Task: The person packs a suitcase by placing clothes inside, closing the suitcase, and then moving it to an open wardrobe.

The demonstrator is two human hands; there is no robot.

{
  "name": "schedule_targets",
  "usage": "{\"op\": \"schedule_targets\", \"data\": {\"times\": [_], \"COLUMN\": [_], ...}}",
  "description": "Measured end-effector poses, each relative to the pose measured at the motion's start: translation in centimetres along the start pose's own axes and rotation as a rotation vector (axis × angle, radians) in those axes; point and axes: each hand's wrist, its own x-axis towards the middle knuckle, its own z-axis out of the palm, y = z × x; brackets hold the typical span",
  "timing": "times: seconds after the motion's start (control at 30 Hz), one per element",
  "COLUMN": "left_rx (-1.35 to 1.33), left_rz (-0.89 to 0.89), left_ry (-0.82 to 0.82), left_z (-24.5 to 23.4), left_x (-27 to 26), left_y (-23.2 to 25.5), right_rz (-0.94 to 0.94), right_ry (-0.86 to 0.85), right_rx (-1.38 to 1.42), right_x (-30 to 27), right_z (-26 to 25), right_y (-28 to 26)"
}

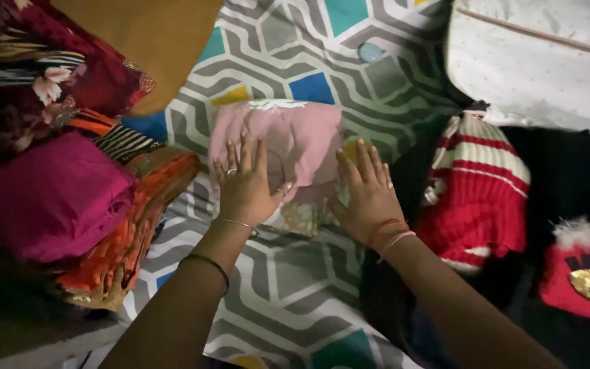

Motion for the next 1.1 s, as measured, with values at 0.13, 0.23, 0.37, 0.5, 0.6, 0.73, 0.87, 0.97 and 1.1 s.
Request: {"op": "schedule_targets", "data": {"times": [0.13, 0.23, 0.37, 0.5, 0.6, 0.73, 0.87, 0.97, 1.1], "left_rx": [0.034, 0.077, 0.076, 0.137, 0.182, 0.202, 0.276, 0.292, 0.184], "left_rz": [-0.046, -0.016, -0.087, -0.041, -0.069, -0.117, -0.146, -0.156, -0.189], "left_ry": [-0.01, -0.056, -0.459, -0.465, -0.56, -0.574, -0.648, -0.666, -0.81], "left_z": [2.0, 4.2, 6.0, 6.1, 5.9, 6.5, 7.7, 7.9, 5.3], "left_x": [1.7, 3.0, 2.8, 3.2, 3.1, 3.2, 3.3, 3.8, 4.1], "left_y": [-3.3, -5.0, -5.1, -5.1, -5.1, -4.4, -4.8, -5.0, -2.7], "right_rz": [-0.045, 0.101, 0.55, 0.707, 0.739, 0.751, 0.765, 0.885, 0.735], "right_ry": [-0.065, -0.166, -0.343, -0.234, -0.148, -0.031, 0.02, -0.113, -0.195], "right_rx": [0.087, 0.274, 0.865, 0.904, 0.958, 0.888, 1.016, 0.976, 0.977], "right_x": [2.4, 4.3, 6.9, 7.9, 7.3, 6.8, 7.5, 7.6, 7.6], "right_z": [2.4, 5.9, 11.5, 14.9, 15.9, 15.9, 15.0, 14.4, 13.7], "right_y": [0.9, 2.5, 5.2, 6.8, 6.8, 6.3, 5.1, 3.9, 1.6]}}
